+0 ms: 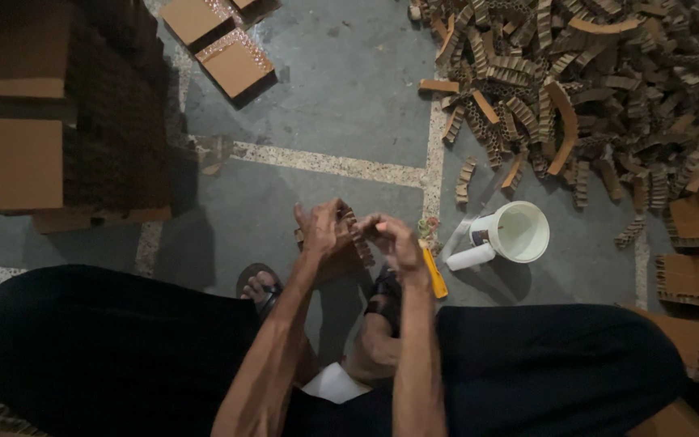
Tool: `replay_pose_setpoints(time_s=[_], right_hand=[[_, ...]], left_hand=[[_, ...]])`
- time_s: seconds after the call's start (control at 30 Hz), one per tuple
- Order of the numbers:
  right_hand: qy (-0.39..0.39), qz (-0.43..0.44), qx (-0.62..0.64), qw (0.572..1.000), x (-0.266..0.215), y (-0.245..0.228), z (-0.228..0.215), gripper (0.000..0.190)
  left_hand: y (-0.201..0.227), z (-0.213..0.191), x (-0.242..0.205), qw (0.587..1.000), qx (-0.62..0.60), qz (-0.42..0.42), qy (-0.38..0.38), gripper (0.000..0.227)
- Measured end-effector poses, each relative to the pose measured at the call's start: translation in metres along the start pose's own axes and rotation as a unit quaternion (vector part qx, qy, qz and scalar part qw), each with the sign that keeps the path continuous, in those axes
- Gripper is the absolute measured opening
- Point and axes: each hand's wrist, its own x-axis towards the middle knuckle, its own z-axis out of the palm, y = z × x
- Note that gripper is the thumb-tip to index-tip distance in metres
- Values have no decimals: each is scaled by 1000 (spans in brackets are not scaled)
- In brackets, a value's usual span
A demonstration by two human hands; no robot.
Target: The person sits on the floor and assembles small cardboard boxes by folding flaps and pressing edges. They use a white roller to apply adhesive to the box flaps and then stack the finished boxes nearby.
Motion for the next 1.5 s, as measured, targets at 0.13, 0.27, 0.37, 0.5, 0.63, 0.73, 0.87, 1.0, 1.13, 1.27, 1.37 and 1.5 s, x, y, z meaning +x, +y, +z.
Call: replay_pose_setpoints(time_s=[0.13, 0.27, 0.37, 0.5, 0.63, 0.73, 0.87, 1.0, 1.13, 1.27, 1.37, 1.5], right_hand=[[-55, -101, 140, 983, 36, 37, 13, 26], [96, -81, 69, 990, 21, 4, 26, 49], [241, 27, -200, 949, -11, -35, 41, 52], [243, 126, -519, 810, -37, -44, 56, 75], [199, -169, -552, 792, -59, 2, 58, 75], [186, -227, -555, 778, -58, 42, 59, 76], [206, -284, -537, 767, -37, 65, 61, 67], [170, -221, -558, 782, -17, 45, 56, 75], [96, -164, -599, 778, 15, 16, 49, 84], [23, -140, -632, 762, 41, 0, 38, 79], [-10, -175, -643, 745, 52, 4, 25, 67], [-7, -137, -653, 745, 67, 11, 14, 60]], left_hand=[[5, -5, 0, 999, 7, 28, 30, 41], [40, -43, 15, 985, -15, -118, -127, 28], [68, -71, 23, 981, -33, -133, -137, 22], [84, -86, 25, 987, -48, -115, -99, 22], [80, -79, 27, 987, -63, -117, -93, 21], [74, -75, 22, 984, -65, -129, -100, 22], [70, -69, 18, 998, -27, -57, -31, 29], [65, -65, 16, 991, -35, -95, -85, 22], [60, -53, 8, 995, -31, -75, -52, 22], [45, -42, 12, 996, -4, -40, -75, 40], [37, -37, 10, 999, 16, 8, -39, 60], [35, -38, 19, 988, 32, -70, -135, 47]])
